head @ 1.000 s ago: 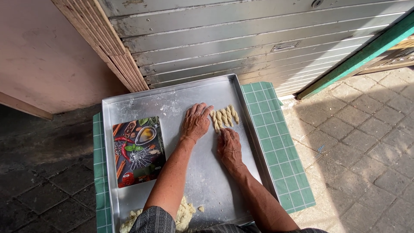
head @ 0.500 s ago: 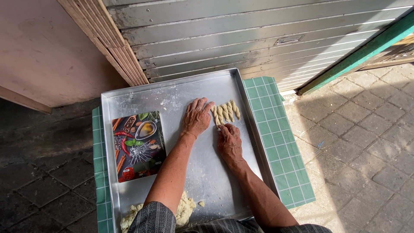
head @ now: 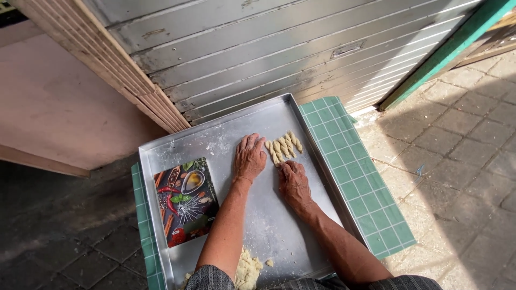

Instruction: The person rolls a piece of dough into a rope on a metal tray, twists it into a spiral shape, and places it with other finished pieces. They then weigh a small portion of dough on a digital scale, adjust the amount, and continue shaping the dough by hand.

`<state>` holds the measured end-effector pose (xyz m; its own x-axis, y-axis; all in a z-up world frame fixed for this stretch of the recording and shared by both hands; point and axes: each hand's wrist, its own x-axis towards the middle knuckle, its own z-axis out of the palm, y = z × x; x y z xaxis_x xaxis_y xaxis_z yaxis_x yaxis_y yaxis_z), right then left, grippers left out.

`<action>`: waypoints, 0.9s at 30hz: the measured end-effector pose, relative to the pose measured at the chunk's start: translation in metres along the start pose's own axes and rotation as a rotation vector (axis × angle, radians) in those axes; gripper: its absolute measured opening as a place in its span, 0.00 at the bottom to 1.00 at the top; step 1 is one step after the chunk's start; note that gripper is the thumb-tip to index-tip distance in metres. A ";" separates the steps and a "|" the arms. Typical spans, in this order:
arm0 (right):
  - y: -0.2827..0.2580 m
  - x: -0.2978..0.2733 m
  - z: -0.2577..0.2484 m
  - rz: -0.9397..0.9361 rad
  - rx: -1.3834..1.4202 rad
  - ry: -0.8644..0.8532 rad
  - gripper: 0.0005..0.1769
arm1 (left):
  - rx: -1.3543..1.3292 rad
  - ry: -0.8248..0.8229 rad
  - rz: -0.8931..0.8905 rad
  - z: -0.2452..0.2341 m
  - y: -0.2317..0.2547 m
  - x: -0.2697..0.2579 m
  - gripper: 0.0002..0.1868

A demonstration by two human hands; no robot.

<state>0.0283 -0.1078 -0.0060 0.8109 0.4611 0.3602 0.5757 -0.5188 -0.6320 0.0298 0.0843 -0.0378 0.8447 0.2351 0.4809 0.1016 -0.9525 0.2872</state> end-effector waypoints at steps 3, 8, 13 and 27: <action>0.002 -0.001 0.003 -0.007 -0.035 -0.006 0.09 | -0.020 0.001 0.000 -0.005 0.001 0.000 0.22; 0.006 -0.002 0.005 -0.007 -0.064 -0.030 0.10 | -0.038 0.003 -0.011 -0.006 0.001 -0.002 0.22; 0.005 -0.001 0.004 0.026 -0.067 -0.055 0.11 | -0.041 -0.004 -0.004 -0.004 0.001 -0.001 0.23; 0.001 0.000 0.002 0.044 -0.090 -0.114 0.11 | -0.014 -0.020 0.131 -0.017 0.007 -0.001 0.16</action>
<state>0.0280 -0.1068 -0.0081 0.8215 0.5125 0.2499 0.5509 -0.6005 -0.5796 0.0205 0.0806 -0.0226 0.8606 0.1049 0.4984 -0.0174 -0.9719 0.2345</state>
